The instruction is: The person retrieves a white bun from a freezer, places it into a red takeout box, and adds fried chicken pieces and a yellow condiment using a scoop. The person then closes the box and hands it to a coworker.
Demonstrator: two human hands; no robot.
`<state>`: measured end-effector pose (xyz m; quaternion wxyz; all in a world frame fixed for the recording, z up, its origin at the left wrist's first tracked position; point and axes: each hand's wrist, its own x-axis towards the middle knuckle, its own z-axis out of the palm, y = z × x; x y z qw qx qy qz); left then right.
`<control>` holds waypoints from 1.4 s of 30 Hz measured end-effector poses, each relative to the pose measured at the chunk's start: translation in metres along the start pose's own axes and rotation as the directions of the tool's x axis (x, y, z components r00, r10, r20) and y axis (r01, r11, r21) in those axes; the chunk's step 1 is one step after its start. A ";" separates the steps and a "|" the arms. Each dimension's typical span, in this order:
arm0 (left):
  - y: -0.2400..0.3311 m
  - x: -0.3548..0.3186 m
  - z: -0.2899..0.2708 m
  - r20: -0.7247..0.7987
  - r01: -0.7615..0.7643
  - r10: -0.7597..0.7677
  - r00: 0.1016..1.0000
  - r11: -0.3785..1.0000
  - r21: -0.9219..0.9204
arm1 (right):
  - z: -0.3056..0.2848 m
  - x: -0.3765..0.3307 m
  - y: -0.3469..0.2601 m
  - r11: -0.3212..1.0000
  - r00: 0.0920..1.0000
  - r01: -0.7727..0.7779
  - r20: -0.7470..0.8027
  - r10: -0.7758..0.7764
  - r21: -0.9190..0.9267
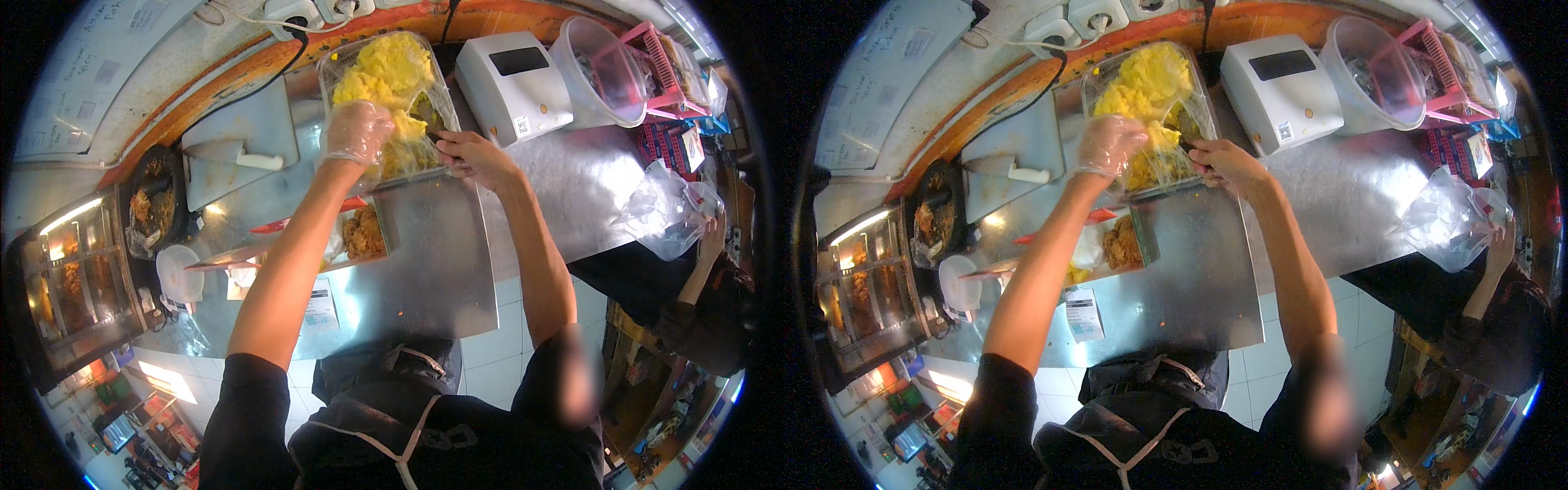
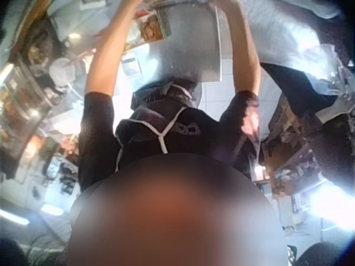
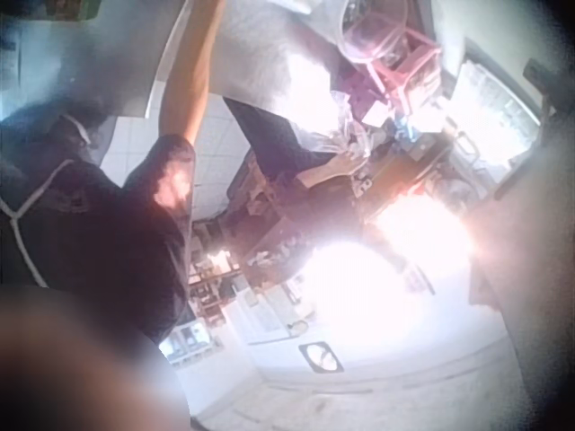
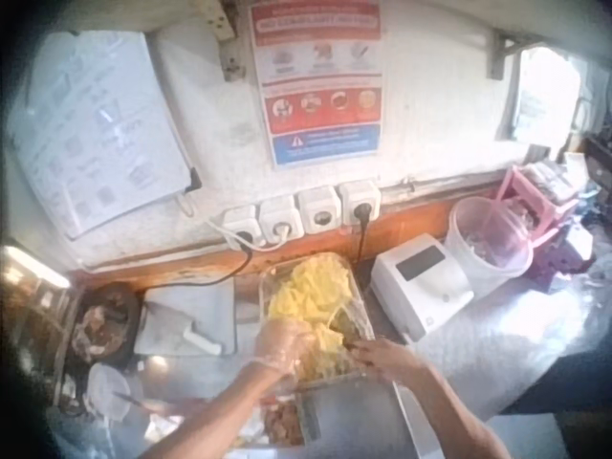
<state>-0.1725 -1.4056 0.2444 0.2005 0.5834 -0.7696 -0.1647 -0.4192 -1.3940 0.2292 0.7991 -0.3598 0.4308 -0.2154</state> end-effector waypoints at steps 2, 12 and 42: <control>-0.001 0.005 0.004 0.030 -0.001 0.001 1.000 1.000 0.000 | -0.002 -0.007 0.004 1.000 0.999 0.018 -0.028 -0.017 0.019; 0.010 0.021 0.015 0.144 -0.118 0.115 0.983 0.993 0.012 | 0.005 -0.007 0.016 0.999 0.997 0.049 -0.060 -0.049 -0.002; -0.018 0.013 0.005 0.247 0.133 -0.022 0.969 0.887 -0.442 | 0.003 -0.011 0.021 0.979 0.997 0.076 -0.036 -0.070 0.187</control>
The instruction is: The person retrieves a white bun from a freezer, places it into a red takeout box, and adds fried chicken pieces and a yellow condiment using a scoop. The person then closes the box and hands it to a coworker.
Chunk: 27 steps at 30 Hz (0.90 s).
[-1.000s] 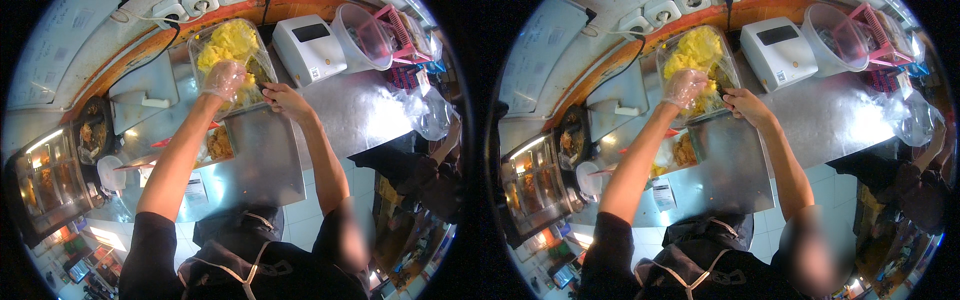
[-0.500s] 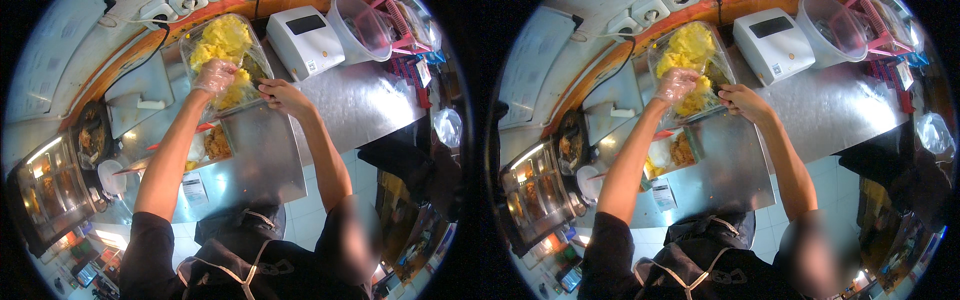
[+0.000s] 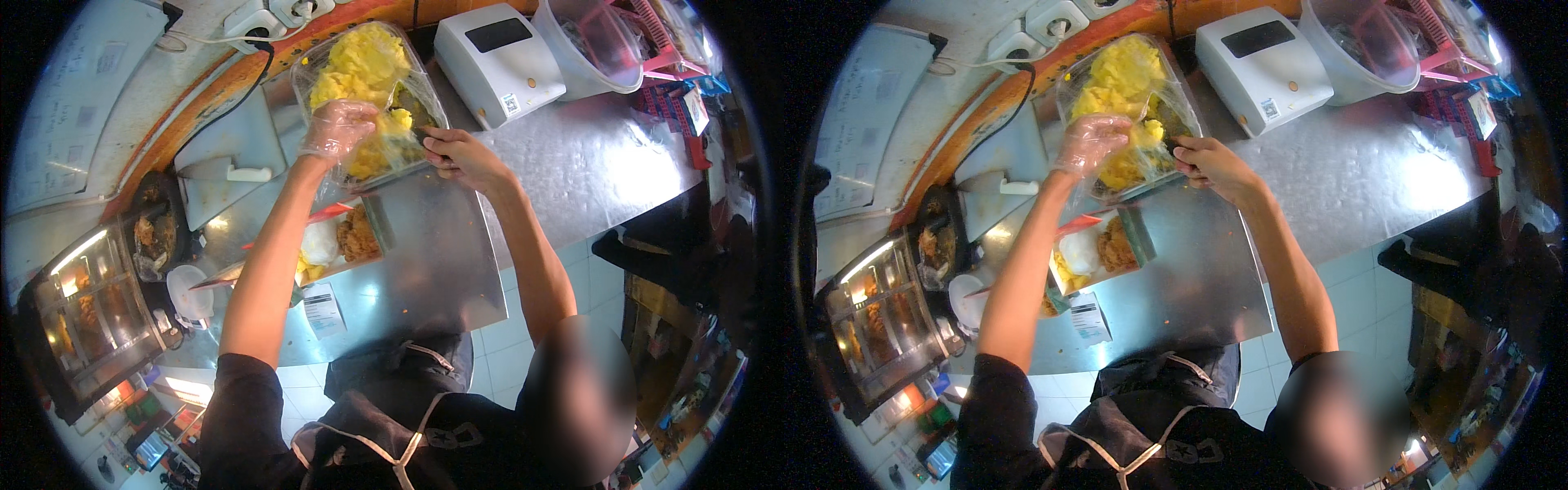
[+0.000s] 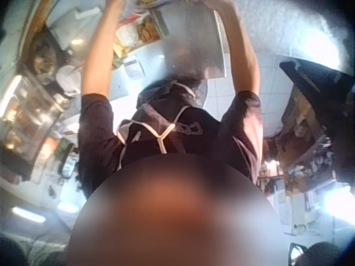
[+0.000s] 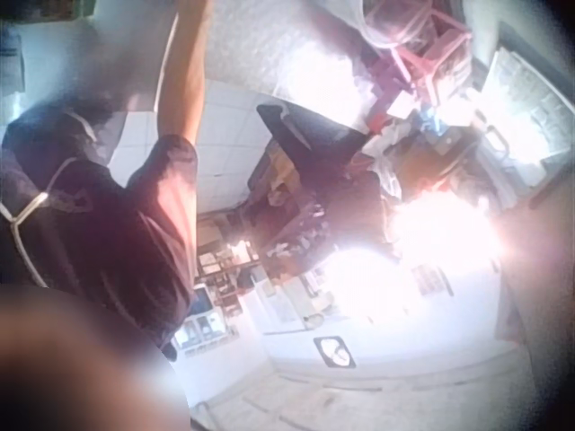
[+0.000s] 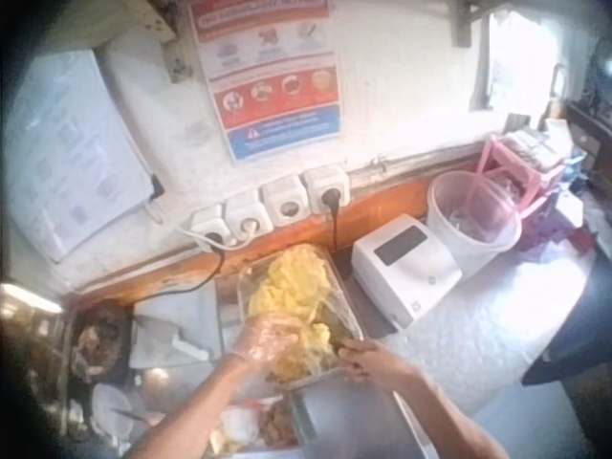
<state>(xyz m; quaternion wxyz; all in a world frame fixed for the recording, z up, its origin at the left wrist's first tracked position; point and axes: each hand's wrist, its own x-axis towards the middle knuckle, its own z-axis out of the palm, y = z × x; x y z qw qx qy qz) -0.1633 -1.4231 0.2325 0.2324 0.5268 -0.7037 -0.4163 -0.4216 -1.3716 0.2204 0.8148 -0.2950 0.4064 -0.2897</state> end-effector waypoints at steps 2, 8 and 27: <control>-0.002 0.002 0.005 -0.023 0.043 -0.042 0.999 0.999 0.017 | 0.000 -0.002 0.000 1.000 1.000 -0.014 -0.027 0.015 0.019; -0.003 0.003 0.015 -0.064 0.055 -0.053 0.997 0.998 0.032 | -0.001 -0.007 0.000 1.000 0.999 -0.025 -0.027 0.025 0.015; 0.034 -0.021 0.028 0.015 -0.190 0.242 0.970 0.722 0.665 | 0.004 -0.021 0.011 0.989 0.993 0.111 -0.061 -0.106 0.095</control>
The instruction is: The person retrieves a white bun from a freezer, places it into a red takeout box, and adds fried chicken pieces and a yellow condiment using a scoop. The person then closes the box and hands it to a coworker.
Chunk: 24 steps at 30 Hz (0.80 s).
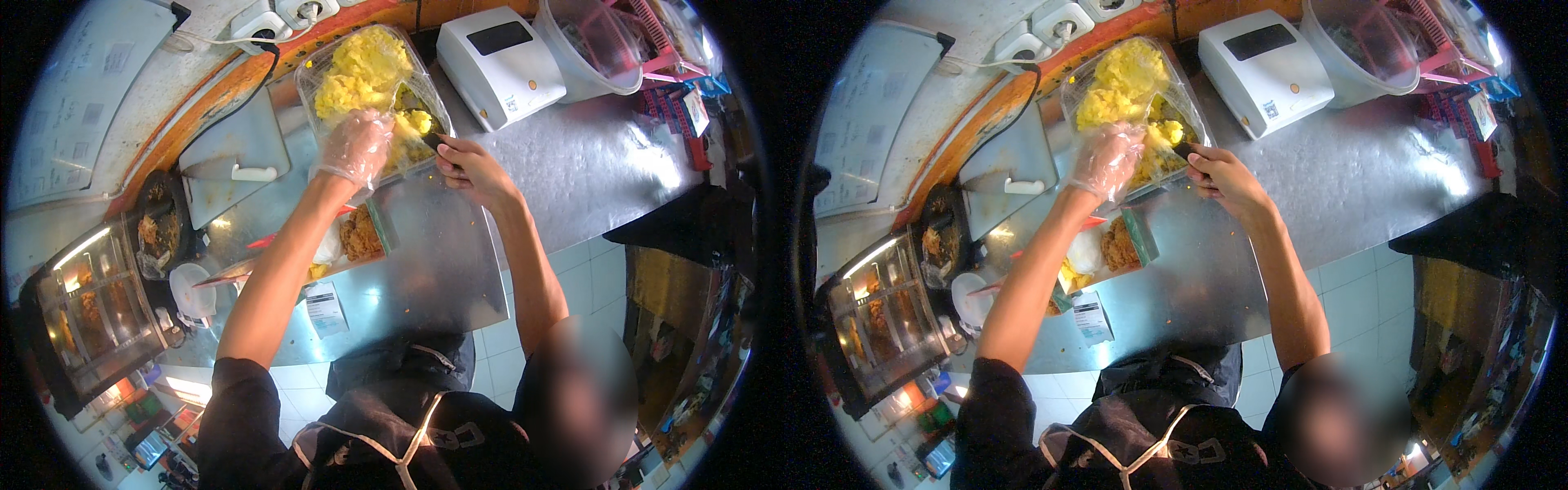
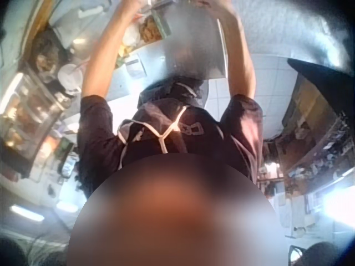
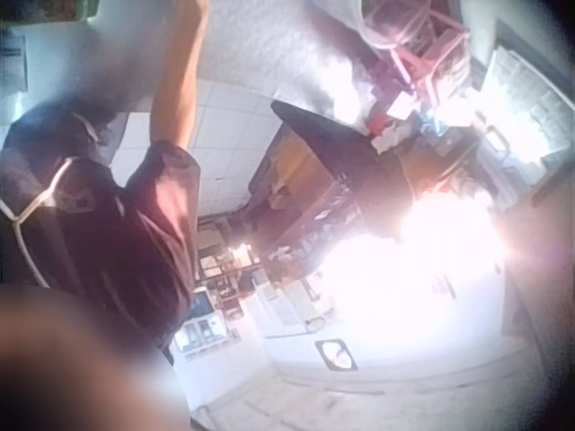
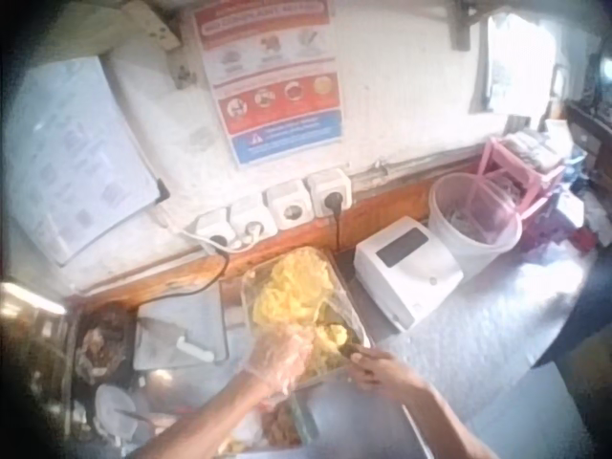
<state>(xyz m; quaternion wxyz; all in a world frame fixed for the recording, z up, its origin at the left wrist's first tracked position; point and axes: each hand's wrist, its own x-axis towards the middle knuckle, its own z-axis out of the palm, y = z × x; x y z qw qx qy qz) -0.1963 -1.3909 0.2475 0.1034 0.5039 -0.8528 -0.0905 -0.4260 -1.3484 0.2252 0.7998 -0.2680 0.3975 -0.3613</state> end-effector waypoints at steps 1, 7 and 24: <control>0.002 -0.002 -0.001 0.008 0.010 -0.010 1.000 1.000 0.003 | -0.001 -0.001 -0.001 1.000 1.000 -0.011 -0.008 0.011 0.003; 0.013 -0.002 -0.001 0.056 0.056 -0.054 0.997 0.998 -0.031 | -0.005 -0.007 -0.003 1.000 1.000 0.000 -0.013 0.000 -0.003; 0.053 -0.010 -0.015 -0.042 0.072 -0.076 0.996 0.994 -0.083 | 0.016 -0.019 -0.020 0.970 0.994 0.047 -0.085 -0.069 -0.237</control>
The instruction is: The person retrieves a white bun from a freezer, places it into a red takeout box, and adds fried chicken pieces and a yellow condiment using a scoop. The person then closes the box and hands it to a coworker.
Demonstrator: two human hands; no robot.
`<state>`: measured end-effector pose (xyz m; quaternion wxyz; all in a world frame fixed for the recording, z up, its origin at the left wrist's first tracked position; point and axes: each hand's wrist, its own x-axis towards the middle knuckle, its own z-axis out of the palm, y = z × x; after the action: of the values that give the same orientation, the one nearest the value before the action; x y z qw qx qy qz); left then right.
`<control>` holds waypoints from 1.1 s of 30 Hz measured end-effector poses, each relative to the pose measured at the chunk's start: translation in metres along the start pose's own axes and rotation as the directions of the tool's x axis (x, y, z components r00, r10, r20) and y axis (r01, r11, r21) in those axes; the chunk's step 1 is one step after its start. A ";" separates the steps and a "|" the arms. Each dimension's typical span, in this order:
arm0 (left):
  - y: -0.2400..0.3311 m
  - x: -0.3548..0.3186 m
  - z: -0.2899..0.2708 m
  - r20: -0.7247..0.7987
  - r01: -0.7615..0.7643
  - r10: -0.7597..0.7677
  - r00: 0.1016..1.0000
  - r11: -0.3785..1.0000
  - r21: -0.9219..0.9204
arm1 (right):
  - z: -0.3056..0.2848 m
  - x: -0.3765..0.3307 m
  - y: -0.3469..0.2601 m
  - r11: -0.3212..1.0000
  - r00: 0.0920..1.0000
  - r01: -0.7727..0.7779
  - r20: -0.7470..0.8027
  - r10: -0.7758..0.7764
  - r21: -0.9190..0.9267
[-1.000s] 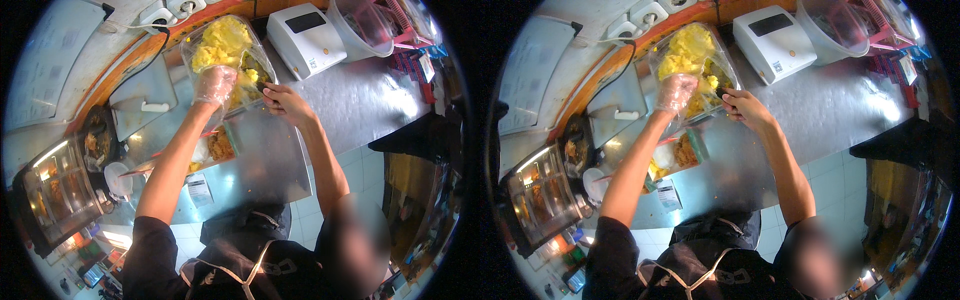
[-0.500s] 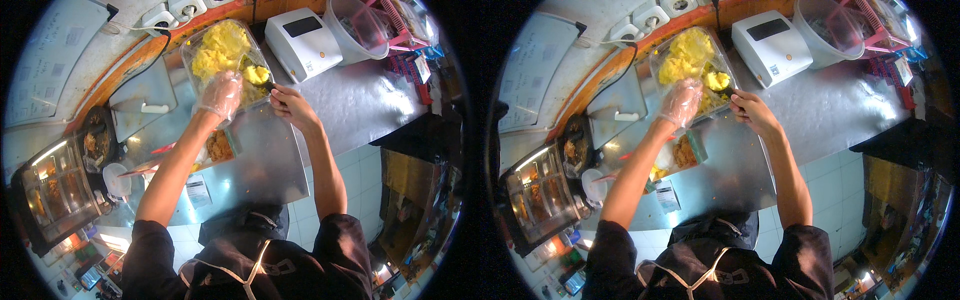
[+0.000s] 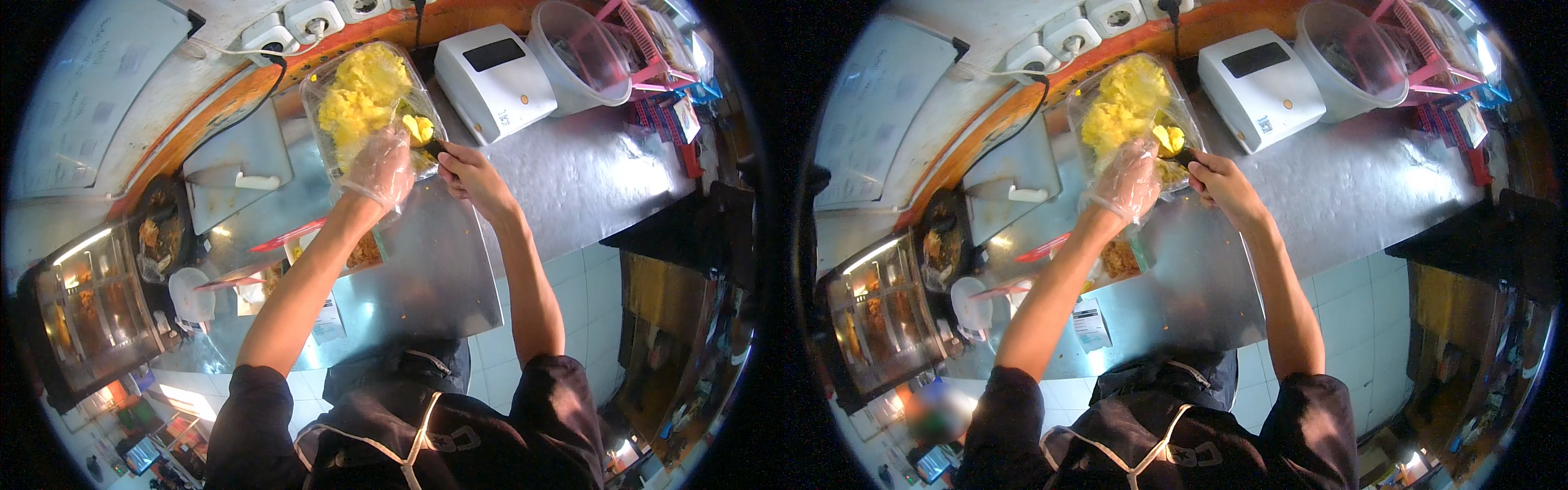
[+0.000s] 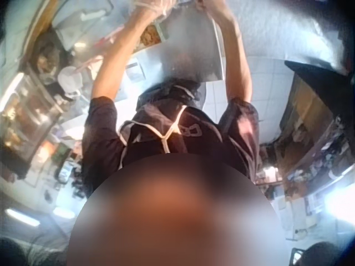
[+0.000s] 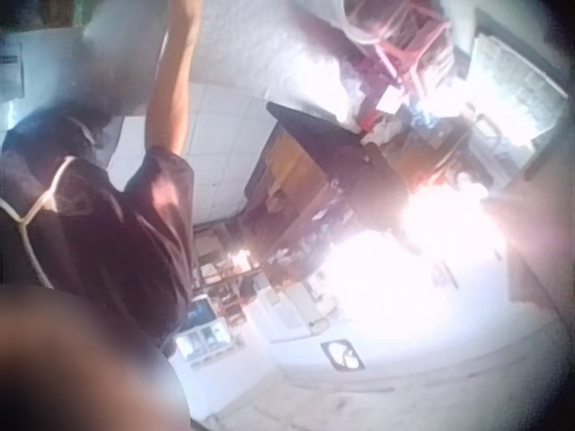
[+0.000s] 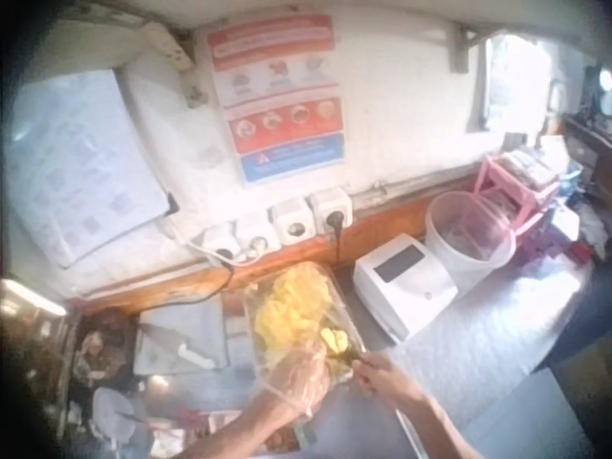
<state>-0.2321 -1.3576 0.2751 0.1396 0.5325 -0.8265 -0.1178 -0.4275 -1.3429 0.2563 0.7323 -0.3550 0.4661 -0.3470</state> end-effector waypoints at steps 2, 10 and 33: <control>0.009 -0.010 -0.015 -0.065 0.015 -0.016 0.998 1.000 -0.023 | 0.003 -0.009 -0.005 0.999 1.000 0.010 0.005 -0.010 0.050; 0.043 -0.185 -0.100 -0.378 0.087 -0.297 0.877 0.872 -0.482 | 0.054 -0.088 -0.029 0.996 0.999 -0.049 -0.017 0.050 0.073; -0.208 -0.418 0.001 -0.481 0.657 -0.624 0.615 0.743 -0.124 | 0.371 -0.031 0.220 0.357 0.816 0.576 0.490 -0.307 -0.736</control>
<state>0.1088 -1.0605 0.1589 0.2772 0.8077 -0.5204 0.0069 -0.0535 -1.1323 0.2005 0.3869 -0.8264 0.3563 -0.2010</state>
